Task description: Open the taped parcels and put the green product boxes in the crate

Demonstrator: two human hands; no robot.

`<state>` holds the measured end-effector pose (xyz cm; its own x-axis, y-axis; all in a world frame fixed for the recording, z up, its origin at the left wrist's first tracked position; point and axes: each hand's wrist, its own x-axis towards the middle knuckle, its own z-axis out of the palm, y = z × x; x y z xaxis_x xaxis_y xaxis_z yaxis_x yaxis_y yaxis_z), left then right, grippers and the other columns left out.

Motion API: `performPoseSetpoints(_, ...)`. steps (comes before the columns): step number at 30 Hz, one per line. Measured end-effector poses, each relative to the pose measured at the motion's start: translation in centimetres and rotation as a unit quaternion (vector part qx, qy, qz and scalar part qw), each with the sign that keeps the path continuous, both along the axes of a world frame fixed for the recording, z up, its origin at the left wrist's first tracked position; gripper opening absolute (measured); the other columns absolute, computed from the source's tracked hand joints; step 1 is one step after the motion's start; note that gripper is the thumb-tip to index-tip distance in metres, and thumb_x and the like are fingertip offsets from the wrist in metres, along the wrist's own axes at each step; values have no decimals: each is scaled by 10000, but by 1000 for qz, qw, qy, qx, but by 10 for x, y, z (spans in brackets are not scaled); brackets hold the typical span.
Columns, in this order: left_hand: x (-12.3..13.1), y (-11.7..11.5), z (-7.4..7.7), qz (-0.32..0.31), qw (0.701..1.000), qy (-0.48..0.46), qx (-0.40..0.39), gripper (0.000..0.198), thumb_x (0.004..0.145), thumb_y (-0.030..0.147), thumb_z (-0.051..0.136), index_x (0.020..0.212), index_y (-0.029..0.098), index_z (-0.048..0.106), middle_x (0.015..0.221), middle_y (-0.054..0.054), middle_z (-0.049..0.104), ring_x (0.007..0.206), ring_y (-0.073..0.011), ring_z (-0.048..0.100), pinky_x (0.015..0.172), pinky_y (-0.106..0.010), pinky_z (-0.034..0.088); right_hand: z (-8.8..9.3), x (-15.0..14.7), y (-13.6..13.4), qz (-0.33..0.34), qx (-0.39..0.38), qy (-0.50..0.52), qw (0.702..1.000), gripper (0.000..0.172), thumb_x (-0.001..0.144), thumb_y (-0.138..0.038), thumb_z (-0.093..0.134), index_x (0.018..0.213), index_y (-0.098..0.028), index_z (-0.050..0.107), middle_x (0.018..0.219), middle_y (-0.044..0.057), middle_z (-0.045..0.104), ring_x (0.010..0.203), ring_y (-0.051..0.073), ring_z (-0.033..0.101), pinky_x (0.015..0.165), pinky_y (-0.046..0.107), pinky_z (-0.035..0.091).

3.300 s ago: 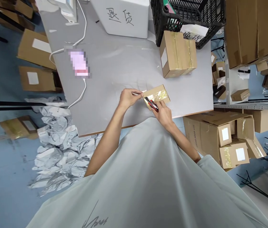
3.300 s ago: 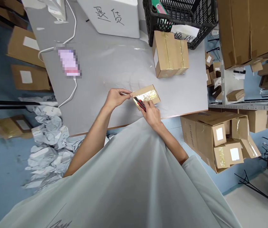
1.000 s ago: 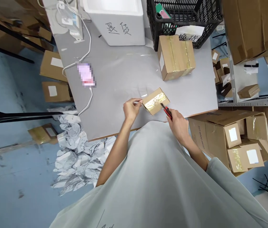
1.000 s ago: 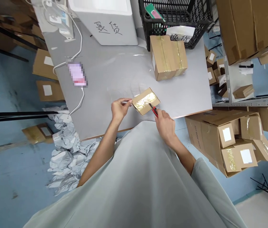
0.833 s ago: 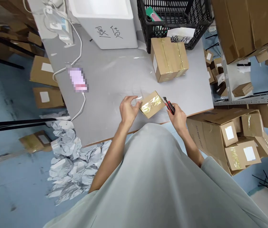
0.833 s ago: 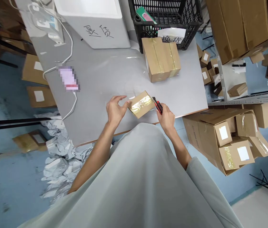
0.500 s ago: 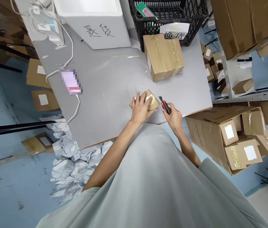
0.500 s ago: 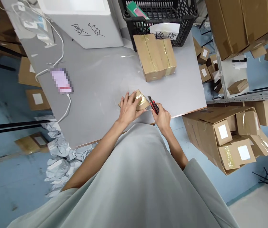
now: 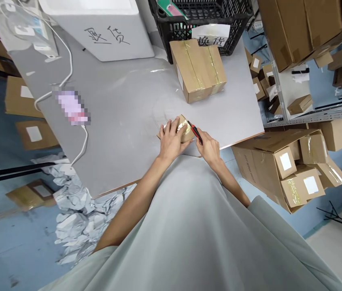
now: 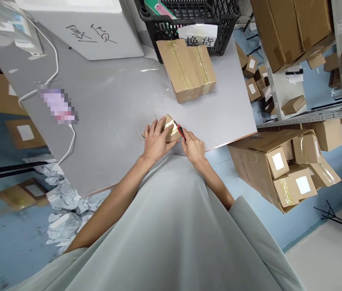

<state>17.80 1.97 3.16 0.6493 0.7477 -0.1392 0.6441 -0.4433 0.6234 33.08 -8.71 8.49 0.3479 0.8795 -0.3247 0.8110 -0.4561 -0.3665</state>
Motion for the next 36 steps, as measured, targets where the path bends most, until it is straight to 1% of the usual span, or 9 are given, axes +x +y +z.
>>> performPoseSetpoints(3, -1, 0, -1, -6, 1000, 1, 10, 806, 920, 590, 827, 1656, 346, 606, 1901, -116, 319, 1736, -509, 286, 1402, -721, 147, 11, -5, 4, 26, -31, -33, 999, 598, 1198, -280, 329, 1778, -228, 463, 1642, 120, 672, 1220, 268, 788, 1036, 357, 625)
performPoseSetpoints(7, -2, 0, -3, -15, 999, 6, 30, 791, 921, 560, 829, 1643, 324, 610, 1895, -133, 328, 1715, -502, 325, 1378, -714, 215, 21, -9, 10, 46, -71, -75, 994, 628, 1199, -281, 280, 1813, -244, 408, 1684, 129, 634, 1217, 267, 784, 1017, 351, 627)
performPoseSetpoints(11, -3, 2, -5, -22, 999, -1, 34, 736, 925, 494, 825, 1614, 317, 634, 1888, -131, 343, 1702, -493, 343, 1362, -707, 245, 27, -12, 12, 63, -90, -100, 989, 636, 1195, -268, 290, 1825, -277, 382, 1709, 117, 612, 1252, 263, 772, 1025, 342, 624)
performPoseSetpoints(14, -4, 2, -6, -25, 999, -9, 32, 724, 923, 473, 818, 1607, 316, 642, 1885, -127, 351, 1699, -494, 345, 1350, -710, 253, 29, -16, 11, 65, -101, -114, 986, 643, 1187, -234, 301, 1825, -276, 377, 1711, 121, 611, 1250, 260, 771, 1022, 346, 633)
performPoseSetpoints(17, -4, 1, -8, -26, 999, -17, 35, 716, 921, 474, 814, 1600, 312, 652, 1880, -133, 359, 1691, -501, 350, 1333, -715, 265, 33, -26, 12, 64, -109, -125, 984, 655, 1174, -191, 311, 1823, -259, 372, 1697, 140, 620, 1250, 263, 767, 1008, 355, 650)
performPoseSetpoints(21, -4, -1, -9, -22, 998, -29, 44, 658, 957, 487, 778, 1581, 313, 668, 1864, -132, 393, 1672, -493, 379, 1317, -713, 280, 40, -41, 21, 59, -132, -143, 979, 694, 1147, -130, 346, 1832, -243, 336, 1645, 184, 642, 1230, 270, 768, 975, 365, 674)
performPoseSetpoints(25, -5, -2, -13, -24, 998, -40, 50, 631, 974, 523, 758, 1566, 318, 682, 1856, -125, 411, 1653, -485, 404, 1305, -704, 295, 49, -50, 26, 55, -148, -153, 976, 695, 1148, -109, 356, 1827, -256, 340, 1565, 193, 681, 1214, 260, 771, 953, 344, 674)
performPoseSetpoints(30, -7, -4, -17, -25, 997, -49, 47, 652, 938, 510, 791, 1557, 334, 689, 1856, -103, 417, 1654, -490, 403, 1307, -705, 287, 56, -50, 11, 44, -177, -162, 970, 688, 1156, -92, 365, 1820, -273, 360, 1466, 186, 720, 1192, 250, 784, 928, 325, 664)
performPoseSetpoints(36, -8, -8, -10, -45, 997, -37, 44, 630, 898, 462, 829, 1506, 333, 725, 1854, -92, 423, 1640, -487, 426, 1297, -699, 318, 59, -45, -10, 40, -196, -162, 966, 699, 1158, -100, 409, 1826, -295, 339, 1426, 181, 730, 1162, 240, 799, 929, 321, 656)
